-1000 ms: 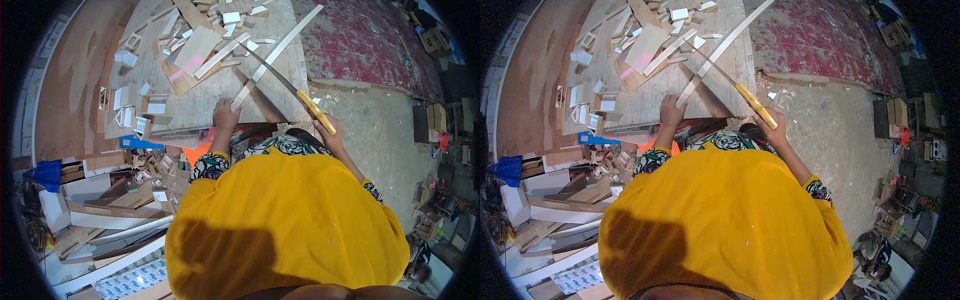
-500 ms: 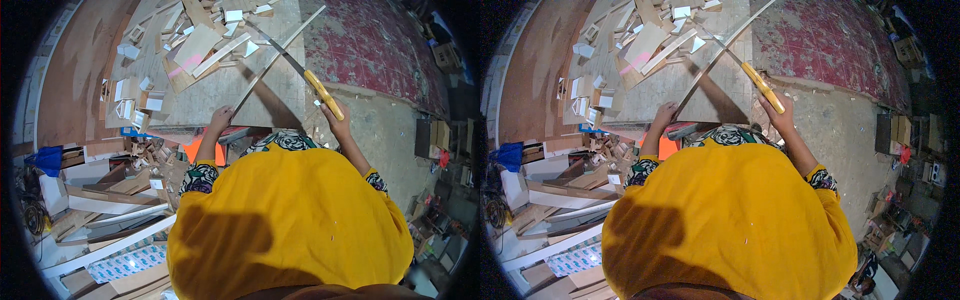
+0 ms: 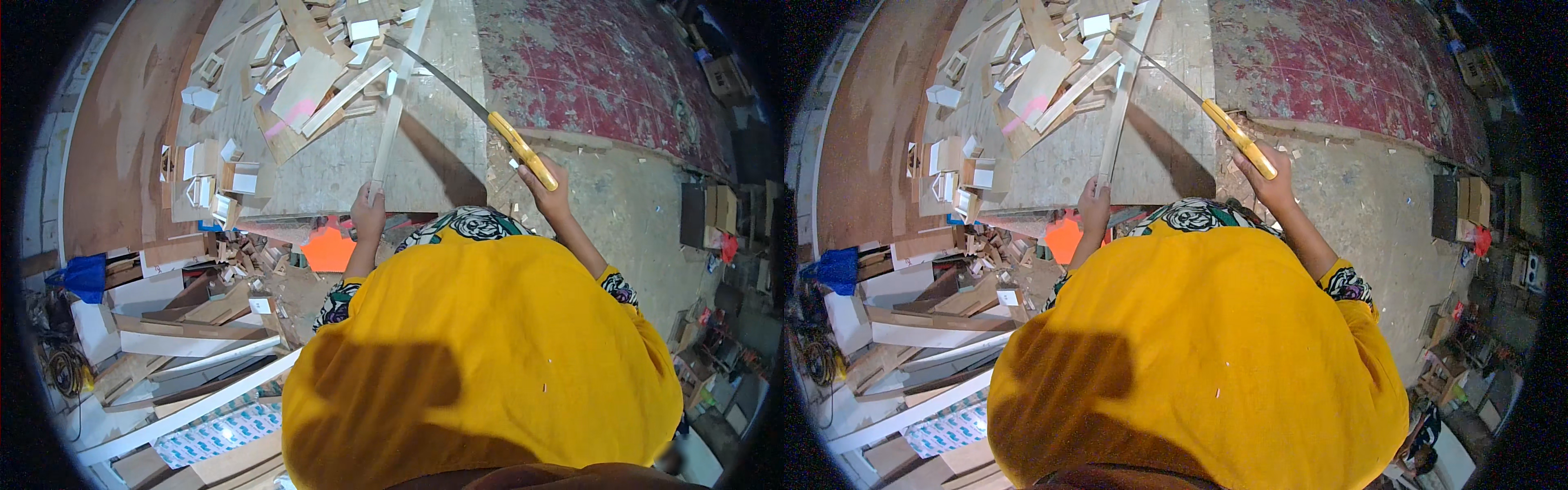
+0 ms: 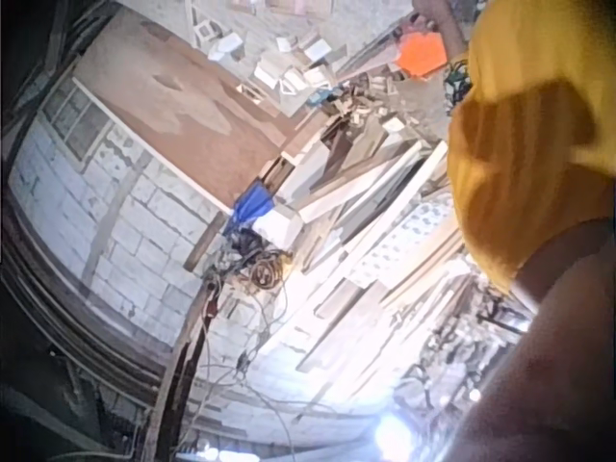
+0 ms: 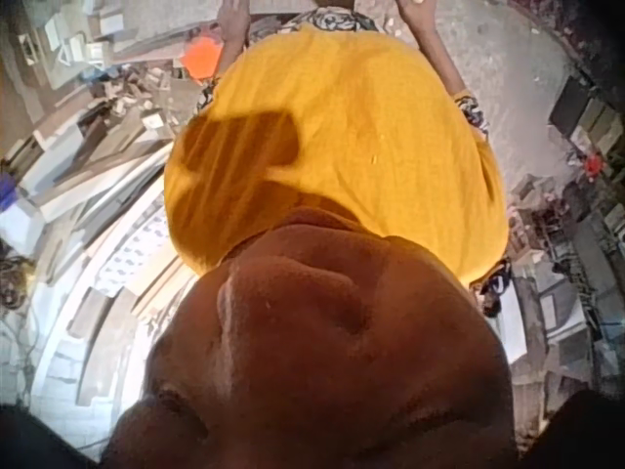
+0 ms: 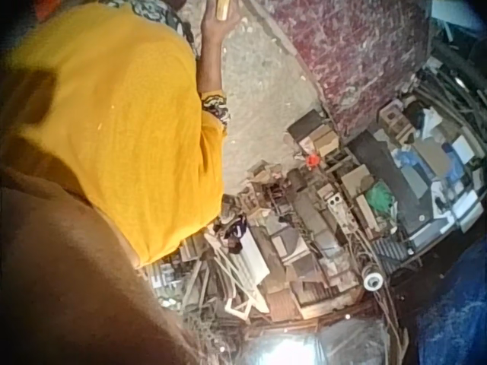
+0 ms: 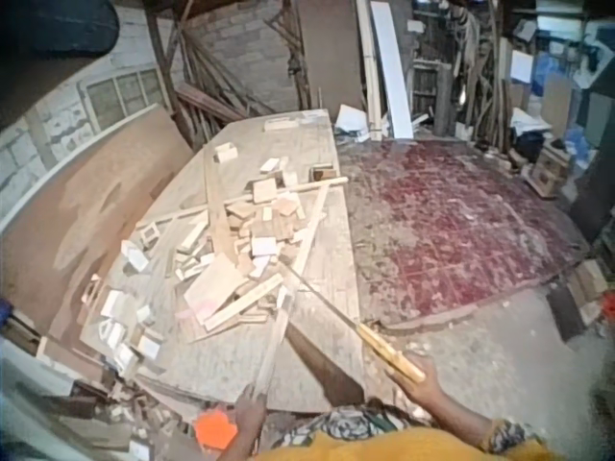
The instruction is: The recorder is using a hand saw to cut a thin strip of wood on a workbench in a workshop.
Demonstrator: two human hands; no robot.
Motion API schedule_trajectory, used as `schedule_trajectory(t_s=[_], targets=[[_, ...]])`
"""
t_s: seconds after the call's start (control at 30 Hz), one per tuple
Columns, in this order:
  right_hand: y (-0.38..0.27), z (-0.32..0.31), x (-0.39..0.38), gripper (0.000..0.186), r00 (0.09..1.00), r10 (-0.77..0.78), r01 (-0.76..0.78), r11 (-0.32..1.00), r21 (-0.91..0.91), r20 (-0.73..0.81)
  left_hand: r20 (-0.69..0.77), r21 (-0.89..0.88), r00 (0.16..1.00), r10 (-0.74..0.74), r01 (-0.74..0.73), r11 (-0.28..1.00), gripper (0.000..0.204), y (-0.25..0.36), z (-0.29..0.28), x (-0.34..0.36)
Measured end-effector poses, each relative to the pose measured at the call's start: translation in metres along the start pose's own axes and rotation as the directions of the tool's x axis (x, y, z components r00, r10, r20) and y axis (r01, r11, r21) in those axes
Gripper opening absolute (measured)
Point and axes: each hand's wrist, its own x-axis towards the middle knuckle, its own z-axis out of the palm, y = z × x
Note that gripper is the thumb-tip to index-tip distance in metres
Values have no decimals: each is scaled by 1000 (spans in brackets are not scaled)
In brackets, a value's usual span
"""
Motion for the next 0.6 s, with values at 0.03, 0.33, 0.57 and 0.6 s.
schedule_trajectory(t_s=[0.03, 0.33, 0.57, 0.6], targets=[[-1, -1, 0, 19, 1000, 9, -9, 1000, 1, 10, -48, 37, 998, 33, -31, 999, 36, -2, 3, 0], [8, -6, -7, 22, 993, 45, -47, 999, -19, -108, 155, 495, 955, 252, -296, 817, 32, 10, -5, 17], [12, -18, -29, 22, 972, 84, -96, 994, -43, -218, 623, 525, 552, 554, -820, 227, 42, 61, -4, 67], [11, -18, -34, 22, 962, 73, -81, 996, -20, -263, 732, 424, 451, 511, -888, 178, 39, 66, -1, 74]])
